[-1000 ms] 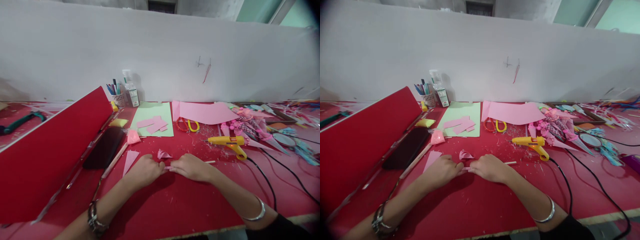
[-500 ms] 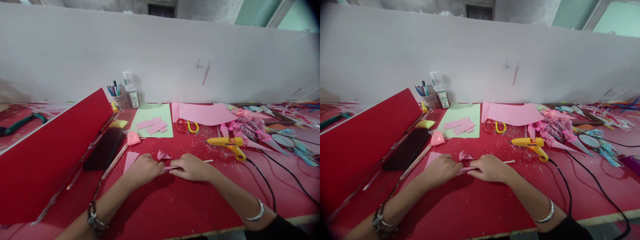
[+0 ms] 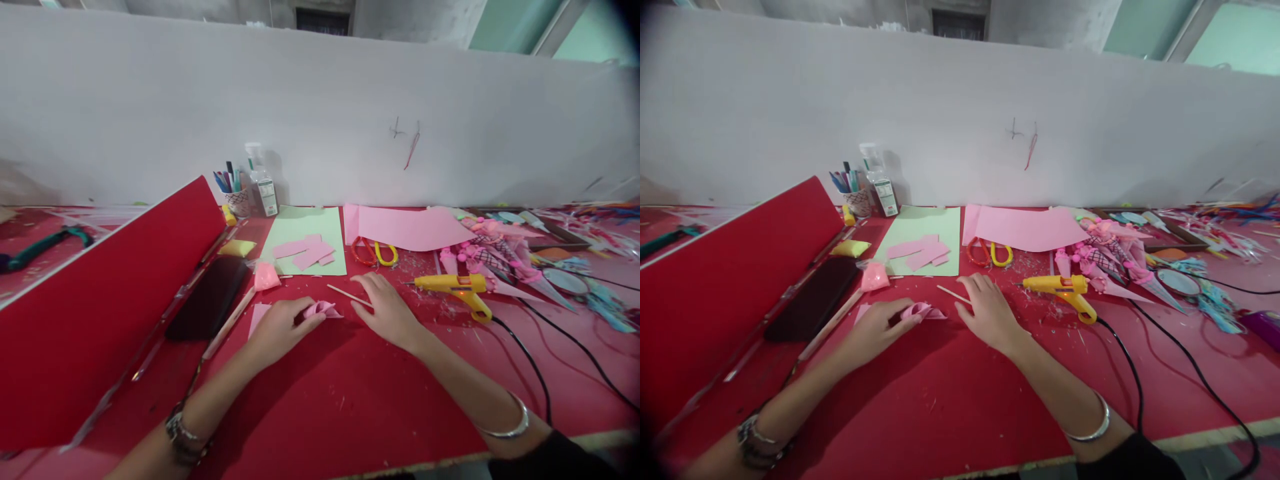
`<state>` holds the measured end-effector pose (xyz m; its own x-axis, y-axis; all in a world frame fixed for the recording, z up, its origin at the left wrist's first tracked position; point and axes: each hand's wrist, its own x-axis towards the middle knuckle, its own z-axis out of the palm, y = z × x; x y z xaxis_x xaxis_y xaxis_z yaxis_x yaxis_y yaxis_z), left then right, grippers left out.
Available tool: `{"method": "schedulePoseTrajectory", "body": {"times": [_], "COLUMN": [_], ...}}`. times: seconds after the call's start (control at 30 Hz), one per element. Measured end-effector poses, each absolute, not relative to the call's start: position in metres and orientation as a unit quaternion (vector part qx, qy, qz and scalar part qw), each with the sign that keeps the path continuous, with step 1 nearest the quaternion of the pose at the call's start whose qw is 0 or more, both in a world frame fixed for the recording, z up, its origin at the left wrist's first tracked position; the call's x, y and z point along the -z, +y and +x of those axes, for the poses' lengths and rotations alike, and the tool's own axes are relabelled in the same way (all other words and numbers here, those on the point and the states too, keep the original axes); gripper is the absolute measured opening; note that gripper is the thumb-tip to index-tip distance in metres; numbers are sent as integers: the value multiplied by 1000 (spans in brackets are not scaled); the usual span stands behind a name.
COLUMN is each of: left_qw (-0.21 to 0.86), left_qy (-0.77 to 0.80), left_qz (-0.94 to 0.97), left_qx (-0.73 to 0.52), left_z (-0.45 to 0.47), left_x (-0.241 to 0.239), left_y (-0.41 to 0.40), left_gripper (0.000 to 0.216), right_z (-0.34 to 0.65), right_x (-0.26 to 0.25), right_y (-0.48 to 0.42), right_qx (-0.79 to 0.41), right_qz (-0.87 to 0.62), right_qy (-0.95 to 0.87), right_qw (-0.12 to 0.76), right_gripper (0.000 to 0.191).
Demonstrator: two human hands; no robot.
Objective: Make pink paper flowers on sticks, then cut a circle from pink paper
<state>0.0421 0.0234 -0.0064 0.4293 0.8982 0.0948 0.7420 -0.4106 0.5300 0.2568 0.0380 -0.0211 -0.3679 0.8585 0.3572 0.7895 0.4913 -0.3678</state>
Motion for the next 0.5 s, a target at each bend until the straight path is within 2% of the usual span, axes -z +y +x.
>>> {"method": "schedulePoseTrajectory", "body": {"times": [0.07, 0.17, 0.3, 0.37, 0.5], "left_qw": [275, 335, 363, 365, 371], "left_qy": [483, 463, 454, 455, 452], "left_qz": [803, 785, 775, 773, 771], "left_qx": [-215, -239, -249, -250, -251], "left_z": [49, 57, 62, 63, 64], "left_x": [5, 4, 8, 11, 14], "left_y": [19, 13, 9, 8, 7], "left_gripper": [31, 23, 21, 22, 19], "right_z": [253, 246, 238, 235, 235], "right_x": [19, 16, 12, 11, 11], "right_y": [34, 25, 14, 12, 14], "right_qx": [-81, -197, -334, -344, -326], "right_qz": [-479, -433, -370, -363, -368], "right_qy": [-820, -799, -781, -783, -787], "right_qw": [303, 369, 376, 371, 373], "right_gripper": [25, 16, 22, 24, 10]}}
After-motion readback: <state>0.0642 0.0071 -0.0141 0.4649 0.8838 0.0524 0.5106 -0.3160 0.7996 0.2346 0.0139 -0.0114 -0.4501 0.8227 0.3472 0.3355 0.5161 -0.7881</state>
